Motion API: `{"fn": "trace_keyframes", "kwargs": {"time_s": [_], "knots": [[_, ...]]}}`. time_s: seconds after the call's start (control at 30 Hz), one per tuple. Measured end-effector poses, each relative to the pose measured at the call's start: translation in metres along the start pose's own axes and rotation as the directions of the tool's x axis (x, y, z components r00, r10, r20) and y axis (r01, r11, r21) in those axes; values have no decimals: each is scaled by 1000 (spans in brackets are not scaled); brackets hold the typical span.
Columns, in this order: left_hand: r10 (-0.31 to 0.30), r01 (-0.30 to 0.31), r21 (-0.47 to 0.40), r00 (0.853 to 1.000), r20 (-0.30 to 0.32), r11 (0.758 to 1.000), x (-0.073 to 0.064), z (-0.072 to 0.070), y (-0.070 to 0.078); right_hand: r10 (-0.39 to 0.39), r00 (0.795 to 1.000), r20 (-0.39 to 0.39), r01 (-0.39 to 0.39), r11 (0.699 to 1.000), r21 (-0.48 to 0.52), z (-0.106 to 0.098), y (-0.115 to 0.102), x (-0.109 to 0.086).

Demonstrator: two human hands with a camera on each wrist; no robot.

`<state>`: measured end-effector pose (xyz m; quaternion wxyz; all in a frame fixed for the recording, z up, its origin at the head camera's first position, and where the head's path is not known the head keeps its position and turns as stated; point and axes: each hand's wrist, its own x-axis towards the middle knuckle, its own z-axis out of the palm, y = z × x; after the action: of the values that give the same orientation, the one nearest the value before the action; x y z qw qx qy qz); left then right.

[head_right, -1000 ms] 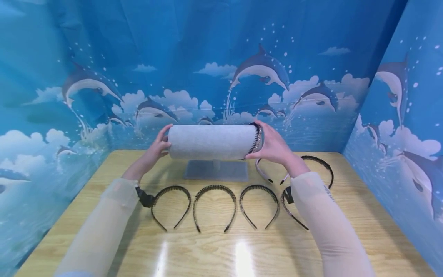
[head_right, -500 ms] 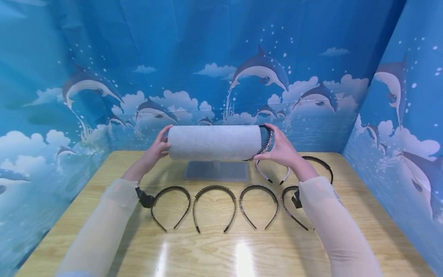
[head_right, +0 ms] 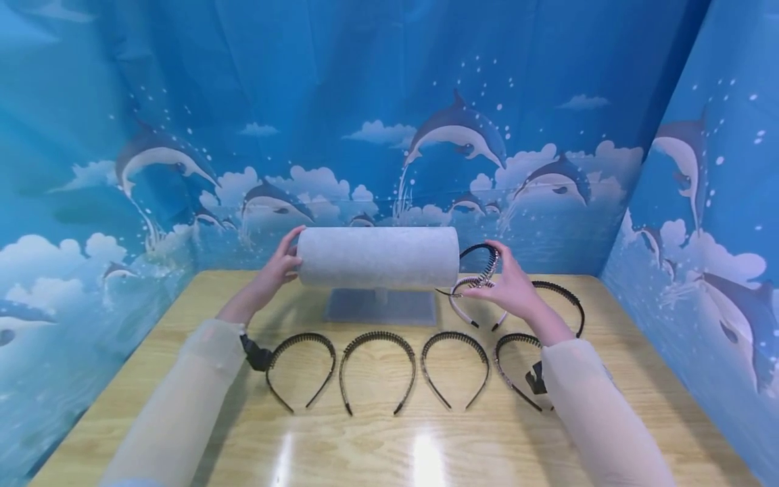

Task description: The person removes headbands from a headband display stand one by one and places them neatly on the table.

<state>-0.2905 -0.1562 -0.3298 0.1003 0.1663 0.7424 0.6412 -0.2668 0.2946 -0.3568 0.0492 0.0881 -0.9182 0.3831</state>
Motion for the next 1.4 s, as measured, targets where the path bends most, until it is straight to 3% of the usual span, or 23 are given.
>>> {"fn": "trace_keyframes", "kwargs": {"time_s": [0.27, 0.47, 0.77, 1.13, 1.4], "knots": [[16, -16, 0, 1000, -2, 1000, 8, -5, -13, -77, 993, -85, 79, 997, 18, -11, 10, -37], [12, -12, 2, 1000, 4, 1000, 0, -1, -1, -162, 976, -144, 169, 985, 44, -22, 28, -62], [6, -6, -2, 1000, -1, 1000, 1, 0, 1, -18, 990, -142, 10, 998, -54, -48, 41, -111], [10, -10, 1, 1000, 1, 1000, 0, 0, 1, -15, 980, -197, 7, 999, -40, -67, 64, -145], [7, -7, 11, 1000, -2, 1000, 3, -1, -2, -18, 979, -205, -9, 992, -129, -78, 70, -152]]}}
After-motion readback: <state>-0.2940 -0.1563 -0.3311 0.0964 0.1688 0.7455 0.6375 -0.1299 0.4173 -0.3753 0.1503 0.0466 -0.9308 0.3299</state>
